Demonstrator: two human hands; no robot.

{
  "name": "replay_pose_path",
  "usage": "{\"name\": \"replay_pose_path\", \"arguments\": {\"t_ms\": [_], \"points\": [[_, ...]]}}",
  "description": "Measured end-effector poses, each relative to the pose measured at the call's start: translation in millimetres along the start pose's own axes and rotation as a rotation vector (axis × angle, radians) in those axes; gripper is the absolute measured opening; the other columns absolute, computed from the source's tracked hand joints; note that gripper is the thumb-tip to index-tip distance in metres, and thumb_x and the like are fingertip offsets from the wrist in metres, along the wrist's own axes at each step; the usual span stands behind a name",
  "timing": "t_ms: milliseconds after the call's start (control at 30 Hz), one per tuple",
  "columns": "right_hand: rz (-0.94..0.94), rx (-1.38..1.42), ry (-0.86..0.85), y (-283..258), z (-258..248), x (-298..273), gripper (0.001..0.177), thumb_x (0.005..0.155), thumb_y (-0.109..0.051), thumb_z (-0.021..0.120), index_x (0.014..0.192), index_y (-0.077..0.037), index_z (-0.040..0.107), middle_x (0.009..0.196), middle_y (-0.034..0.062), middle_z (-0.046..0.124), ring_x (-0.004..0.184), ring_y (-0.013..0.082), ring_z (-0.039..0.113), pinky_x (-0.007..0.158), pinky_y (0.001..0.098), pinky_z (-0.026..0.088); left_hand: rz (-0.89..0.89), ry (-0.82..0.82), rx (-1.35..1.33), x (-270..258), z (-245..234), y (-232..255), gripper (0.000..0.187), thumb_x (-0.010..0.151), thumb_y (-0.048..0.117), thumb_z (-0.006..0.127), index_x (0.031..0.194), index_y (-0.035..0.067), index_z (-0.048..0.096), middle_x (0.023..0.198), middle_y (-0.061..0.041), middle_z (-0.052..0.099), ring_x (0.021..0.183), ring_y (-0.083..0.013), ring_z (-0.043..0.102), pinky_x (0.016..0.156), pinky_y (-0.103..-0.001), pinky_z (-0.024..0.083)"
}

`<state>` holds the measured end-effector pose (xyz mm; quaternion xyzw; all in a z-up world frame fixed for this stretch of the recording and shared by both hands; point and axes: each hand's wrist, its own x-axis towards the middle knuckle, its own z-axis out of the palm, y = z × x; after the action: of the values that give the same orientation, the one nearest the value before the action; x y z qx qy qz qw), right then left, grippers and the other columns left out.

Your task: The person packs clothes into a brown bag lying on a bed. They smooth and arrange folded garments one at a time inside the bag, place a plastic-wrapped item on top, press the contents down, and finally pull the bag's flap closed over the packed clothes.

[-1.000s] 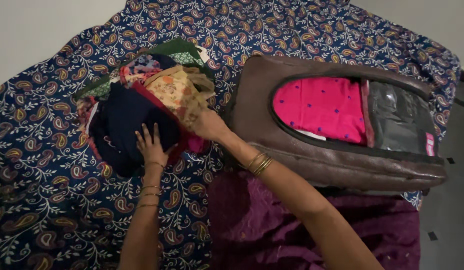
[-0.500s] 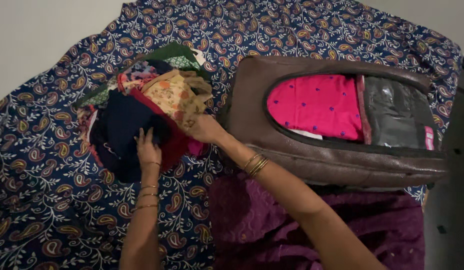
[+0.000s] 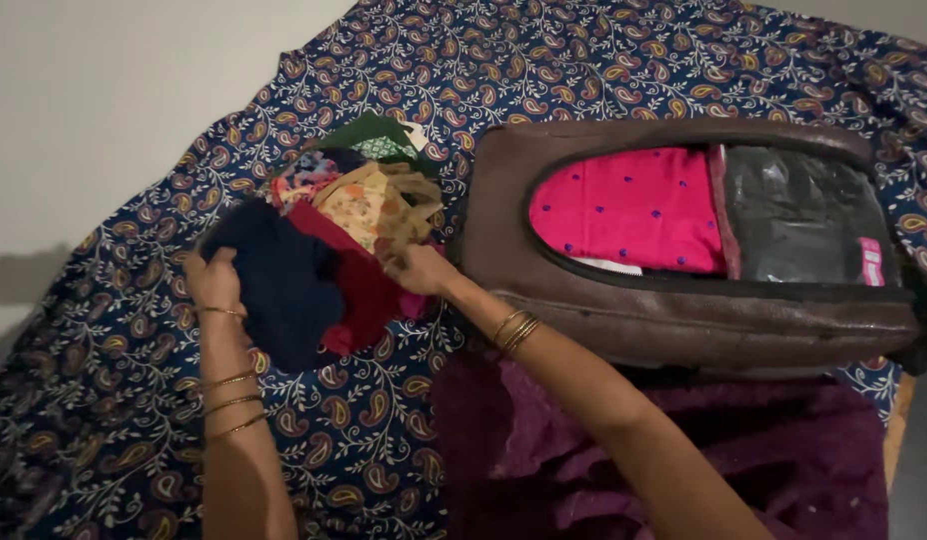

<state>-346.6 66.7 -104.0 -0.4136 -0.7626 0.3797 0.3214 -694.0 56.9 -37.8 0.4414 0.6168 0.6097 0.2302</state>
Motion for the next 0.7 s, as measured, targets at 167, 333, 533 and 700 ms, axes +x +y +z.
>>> {"name": "replay_pose_path", "arguments": {"t_ms": [167, 333, 533, 700], "points": [[0.036, 0.094, -0.038, -9.3, -3.2, -2.0, 0.041, 0.103, -0.042, 0.053, 0.121, -0.009, 0.069, 0.102, 0.0132, 0.073, 0.094, 0.0284, 0.07, 0.083, 0.0411, 0.055, -0.024, -0.154, -0.126, -25.4, 6.6, 74.4, 0.036, 0.087, 0.005, 0.064, 0.121, -0.004, 0.073, 0.116, -0.014, 0.075, 0.098, -0.0253, 0.071, 0.089, -0.033, 0.057], [0.302, 0.746, -0.119, -14.7, -6.7, -2.6, 0.053, 0.108, -0.053, 0.043, 0.109, -0.007, 0.068, 0.082, -0.0012, 0.057, 0.071, 0.0151, 0.048, 0.062, 0.0319, 0.041, -0.043, -0.193, -0.151, -20.9, 3.7, 124.8, 0.027, 0.088, 0.01, 0.07, 0.111, -0.003, 0.067, 0.111, -0.014, 0.073, 0.097, -0.0259, 0.073, 0.09, -0.036, 0.062], [0.281, 0.962, -0.079, 31.2, 17.1, 10.1, 0.047, 0.101, -0.054, 0.043, 0.117, -0.014, 0.061, 0.089, -0.0053, 0.058, 0.075, 0.0084, 0.052, 0.064, 0.0259, 0.045, 0.904, -0.445, 0.384, -9.1, -6.5, 210.8, 0.023, 0.103, 0.007, 0.068, 0.119, -0.009, 0.07, 0.124, -0.022, 0.071, 0.114, -0.0305, 0.07, 0.109, -0.038, 0.055], [-0.34, 0.357, 0.27, 40.5, 22.6, 19.2, 0.061, 0.12, -0.052, 0.031, 0.152, -0.003, 0.047, 0.142, 0.0129, 0.046, 0.127, 0.026, 0.043, 0.107, 0.0367, 0.034, 0.095, -0.593, -0.472, -39.1, 22.7, 299.0, 0.028, 0.097, 0.007, 0.069, 0.124, -0.001, 0.072, 0.117, -0.011, 0.073, 0.108, -0.0222, 0.071, 0.102, -0.032, 0.059]]}}
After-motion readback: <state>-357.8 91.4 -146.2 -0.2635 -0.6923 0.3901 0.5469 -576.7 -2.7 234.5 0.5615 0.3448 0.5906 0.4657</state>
